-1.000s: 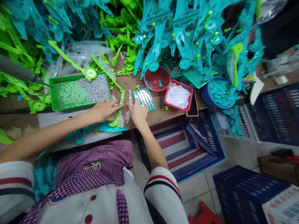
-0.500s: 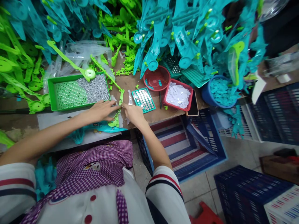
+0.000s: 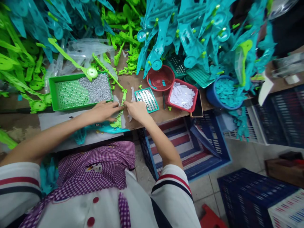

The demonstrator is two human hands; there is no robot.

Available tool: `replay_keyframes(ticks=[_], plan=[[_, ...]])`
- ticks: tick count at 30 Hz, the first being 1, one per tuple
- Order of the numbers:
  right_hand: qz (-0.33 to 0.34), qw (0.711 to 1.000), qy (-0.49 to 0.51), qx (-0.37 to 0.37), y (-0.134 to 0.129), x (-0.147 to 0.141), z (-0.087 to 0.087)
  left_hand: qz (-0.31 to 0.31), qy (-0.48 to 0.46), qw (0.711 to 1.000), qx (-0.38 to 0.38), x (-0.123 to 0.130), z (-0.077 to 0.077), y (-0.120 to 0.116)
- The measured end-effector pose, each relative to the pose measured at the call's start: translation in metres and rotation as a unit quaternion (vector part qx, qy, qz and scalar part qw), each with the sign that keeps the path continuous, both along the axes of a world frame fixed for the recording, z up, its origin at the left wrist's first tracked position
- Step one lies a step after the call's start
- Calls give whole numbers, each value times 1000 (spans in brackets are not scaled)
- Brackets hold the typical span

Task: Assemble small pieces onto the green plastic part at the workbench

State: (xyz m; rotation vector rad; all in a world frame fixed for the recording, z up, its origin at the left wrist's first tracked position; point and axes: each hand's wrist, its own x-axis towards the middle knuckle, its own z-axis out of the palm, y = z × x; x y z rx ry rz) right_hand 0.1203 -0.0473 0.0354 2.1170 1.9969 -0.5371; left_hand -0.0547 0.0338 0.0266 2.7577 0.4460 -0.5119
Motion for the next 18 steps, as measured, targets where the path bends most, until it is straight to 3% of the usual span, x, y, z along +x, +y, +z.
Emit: replay_keyframes(ticks=[5,11,15,18], plan=[[-186,982,-35,20,-9,-5,4,-9,-6,1000,-14,-2,-2,2],[-240,970,-20,1,-9,-23,1,5,-17,997,-71,-4,-4,5],[-310,948,58,46,-14,-18,-6,26,-10,996,-83,-5,-5,5],[-373,890,228,128,-25,-12,-17,22,-28,996,-86,-6,-10,6]])
